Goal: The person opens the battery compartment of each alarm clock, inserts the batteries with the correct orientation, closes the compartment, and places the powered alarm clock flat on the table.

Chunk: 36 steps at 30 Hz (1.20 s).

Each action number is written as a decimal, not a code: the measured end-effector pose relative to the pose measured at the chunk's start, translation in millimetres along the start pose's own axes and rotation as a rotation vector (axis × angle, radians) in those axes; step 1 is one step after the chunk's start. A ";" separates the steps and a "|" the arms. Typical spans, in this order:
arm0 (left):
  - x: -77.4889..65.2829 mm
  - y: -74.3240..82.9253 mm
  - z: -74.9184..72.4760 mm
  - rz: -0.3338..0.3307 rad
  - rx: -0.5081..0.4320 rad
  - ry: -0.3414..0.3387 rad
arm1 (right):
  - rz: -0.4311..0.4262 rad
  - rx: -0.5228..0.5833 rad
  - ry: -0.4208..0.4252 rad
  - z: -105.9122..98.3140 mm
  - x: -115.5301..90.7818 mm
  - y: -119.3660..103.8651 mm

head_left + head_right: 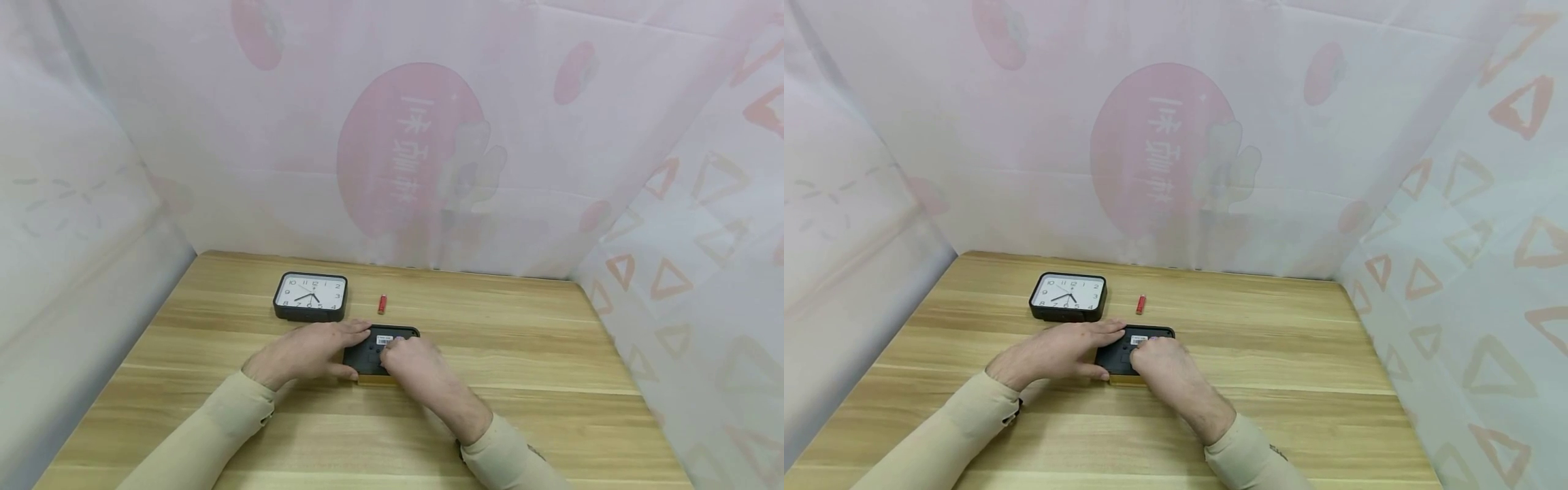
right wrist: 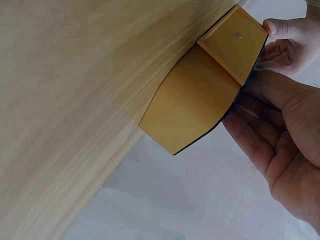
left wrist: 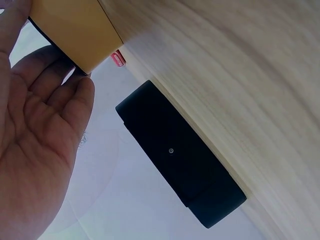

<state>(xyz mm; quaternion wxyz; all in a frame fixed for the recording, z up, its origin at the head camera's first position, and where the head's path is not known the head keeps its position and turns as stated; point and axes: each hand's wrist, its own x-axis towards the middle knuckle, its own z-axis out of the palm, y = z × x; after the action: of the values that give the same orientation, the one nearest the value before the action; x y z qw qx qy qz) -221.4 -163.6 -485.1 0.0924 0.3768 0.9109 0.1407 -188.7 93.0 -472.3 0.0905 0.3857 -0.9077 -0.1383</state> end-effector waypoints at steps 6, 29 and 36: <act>-0.6 1.3 -0.3 0.006 0.006 0.006 | -0.003 -0.044 -0.016 -2.6 1.3 -4.0; 0.1 4.8 -0.9 -0.001 -0.005 -0.005 | 0.036 0.103 -0.065 -7.0 5.4 3.4; 0.3 2.9 -0.5 -0.002 -0.015 -0.009 | 0.138 0.210 -0.053 -4.1 7.4 3.8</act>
<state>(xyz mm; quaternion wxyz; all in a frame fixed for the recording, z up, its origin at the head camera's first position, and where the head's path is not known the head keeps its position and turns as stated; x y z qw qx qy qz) -219.8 -161.5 -483.7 0.0995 0.3757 0.9098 0.1457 -195.3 89.4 -466.8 0.0348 0.3258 -0.9437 -0.0460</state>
